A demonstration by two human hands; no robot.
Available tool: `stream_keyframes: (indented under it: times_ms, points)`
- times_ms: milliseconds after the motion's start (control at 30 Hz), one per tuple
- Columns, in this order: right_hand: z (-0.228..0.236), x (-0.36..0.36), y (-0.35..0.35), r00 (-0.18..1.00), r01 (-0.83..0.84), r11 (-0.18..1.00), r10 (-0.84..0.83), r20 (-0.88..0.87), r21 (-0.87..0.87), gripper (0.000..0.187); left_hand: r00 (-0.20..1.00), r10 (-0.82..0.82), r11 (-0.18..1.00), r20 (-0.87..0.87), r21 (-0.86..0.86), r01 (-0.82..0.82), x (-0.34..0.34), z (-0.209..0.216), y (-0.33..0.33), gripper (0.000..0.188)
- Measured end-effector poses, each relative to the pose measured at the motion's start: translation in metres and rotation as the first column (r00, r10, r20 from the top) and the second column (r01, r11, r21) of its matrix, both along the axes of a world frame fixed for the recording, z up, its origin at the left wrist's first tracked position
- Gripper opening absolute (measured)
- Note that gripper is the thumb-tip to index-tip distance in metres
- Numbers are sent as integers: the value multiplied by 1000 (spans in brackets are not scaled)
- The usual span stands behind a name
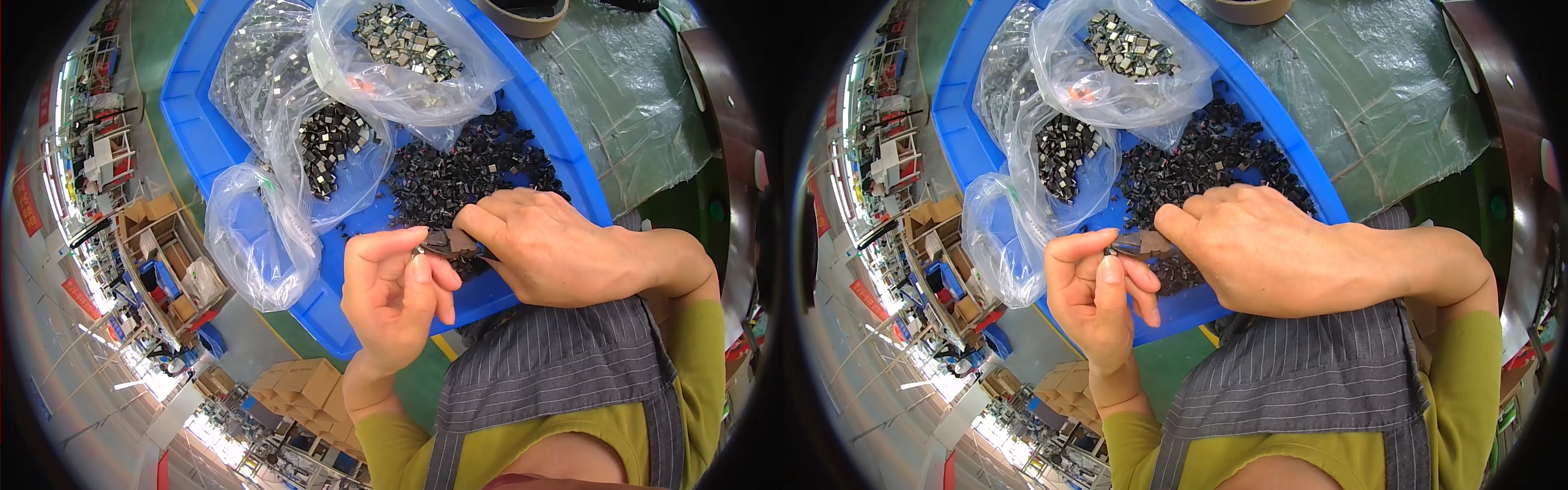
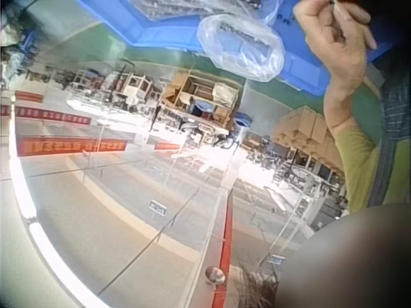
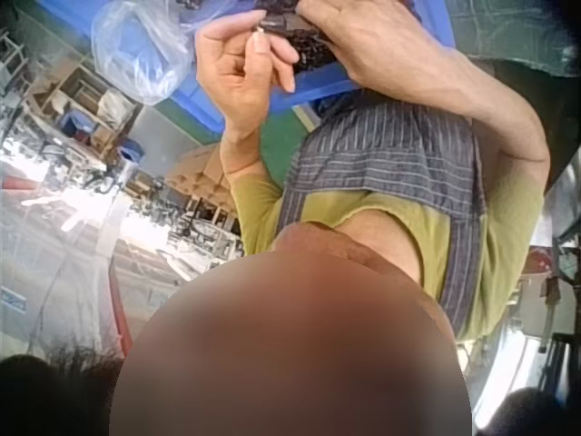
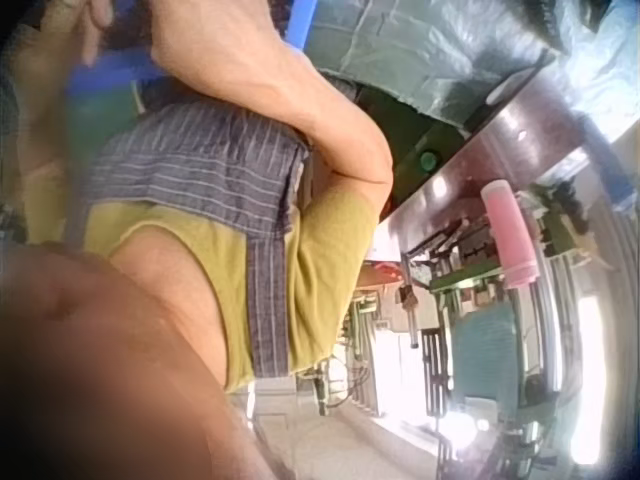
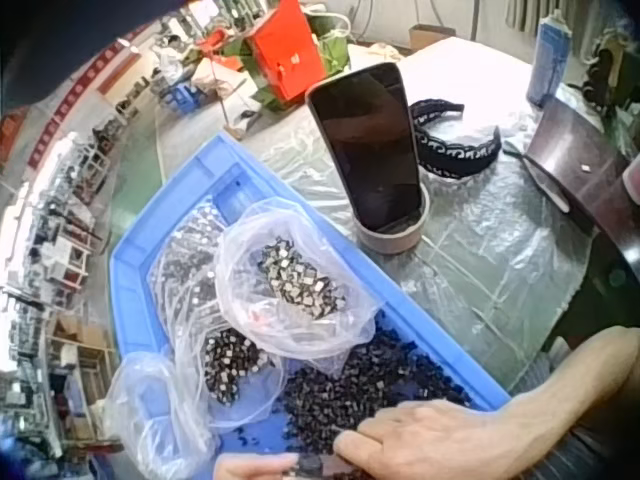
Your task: Trimming or clipping small black electronic components using pliers.
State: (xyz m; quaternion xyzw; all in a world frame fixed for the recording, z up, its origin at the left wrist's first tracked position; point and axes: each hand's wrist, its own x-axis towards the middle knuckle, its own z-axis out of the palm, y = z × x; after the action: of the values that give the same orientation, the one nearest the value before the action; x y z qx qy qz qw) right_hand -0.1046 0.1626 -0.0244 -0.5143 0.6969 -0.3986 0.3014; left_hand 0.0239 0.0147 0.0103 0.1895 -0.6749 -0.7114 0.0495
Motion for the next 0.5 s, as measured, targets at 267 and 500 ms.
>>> stream_keyframes:
  times_ms: [267,500]
  points:
    - [6,-8,-2,961,-101,992,76,267,80,16,998,38,981,46,187,-45,-4,2,-4,20]
    - [-3,1,-1,955,141,985,-161,-250,-96,18,994,64,989,91,131,-75,-4,3,-3,21]
